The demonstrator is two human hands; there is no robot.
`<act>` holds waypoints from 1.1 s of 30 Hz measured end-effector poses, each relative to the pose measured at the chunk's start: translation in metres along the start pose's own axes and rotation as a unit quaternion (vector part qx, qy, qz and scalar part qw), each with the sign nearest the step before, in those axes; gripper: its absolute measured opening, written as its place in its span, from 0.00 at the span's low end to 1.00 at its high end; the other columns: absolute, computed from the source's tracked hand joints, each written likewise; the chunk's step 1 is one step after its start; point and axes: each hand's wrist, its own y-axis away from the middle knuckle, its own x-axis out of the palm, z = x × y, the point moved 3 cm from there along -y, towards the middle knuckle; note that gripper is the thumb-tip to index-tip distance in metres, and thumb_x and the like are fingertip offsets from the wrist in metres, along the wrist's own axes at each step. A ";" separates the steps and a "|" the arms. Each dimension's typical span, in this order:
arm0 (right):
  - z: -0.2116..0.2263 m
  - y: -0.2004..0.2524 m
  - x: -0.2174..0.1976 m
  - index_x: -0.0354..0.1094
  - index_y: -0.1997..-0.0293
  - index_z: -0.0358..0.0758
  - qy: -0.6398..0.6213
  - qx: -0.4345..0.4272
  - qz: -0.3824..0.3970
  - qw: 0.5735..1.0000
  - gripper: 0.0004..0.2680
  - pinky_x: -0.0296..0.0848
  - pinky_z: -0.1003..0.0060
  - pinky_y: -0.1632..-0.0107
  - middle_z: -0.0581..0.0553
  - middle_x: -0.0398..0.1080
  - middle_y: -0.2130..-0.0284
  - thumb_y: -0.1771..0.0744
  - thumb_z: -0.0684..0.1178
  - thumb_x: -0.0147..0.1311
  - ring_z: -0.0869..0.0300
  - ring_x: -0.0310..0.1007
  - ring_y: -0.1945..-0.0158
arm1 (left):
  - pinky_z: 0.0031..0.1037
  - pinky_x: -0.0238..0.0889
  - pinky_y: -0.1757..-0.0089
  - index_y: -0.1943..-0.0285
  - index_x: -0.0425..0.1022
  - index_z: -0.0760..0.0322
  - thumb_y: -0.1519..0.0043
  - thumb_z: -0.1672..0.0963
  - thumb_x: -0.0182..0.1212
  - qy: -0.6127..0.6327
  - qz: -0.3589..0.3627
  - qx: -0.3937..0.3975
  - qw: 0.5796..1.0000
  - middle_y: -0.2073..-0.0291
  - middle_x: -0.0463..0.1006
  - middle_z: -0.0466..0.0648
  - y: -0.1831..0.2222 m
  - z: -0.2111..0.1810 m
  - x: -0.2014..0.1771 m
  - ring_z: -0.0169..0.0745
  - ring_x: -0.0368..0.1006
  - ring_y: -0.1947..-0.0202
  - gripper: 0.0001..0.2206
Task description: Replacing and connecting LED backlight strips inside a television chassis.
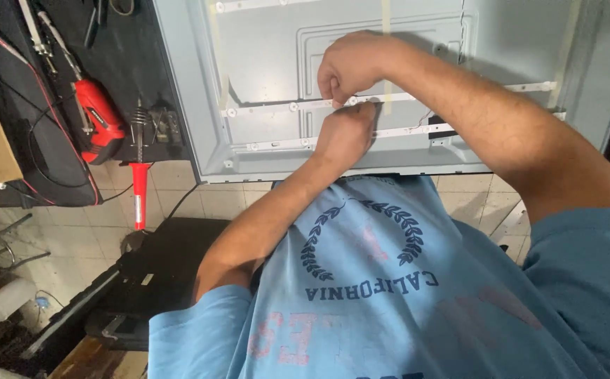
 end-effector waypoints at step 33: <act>0.005 -0.002 -0.001 0.85 0.49 0.55 -0.018 0.011 0.008 1.000 0.11 0.72 0.58 0.52 0.60 0.85 0.57 0.36 0.52 0.73 0.61 0.79 0.52 | 0.43 0.67 0.75 0.43 0.76 0.71 0.55 0.64 0.64 -0.103 0.016 0.009 0.995 0.71 0.82 0.51 -0.016 -0.023 0.020 0.55 0.79 0.74 0.25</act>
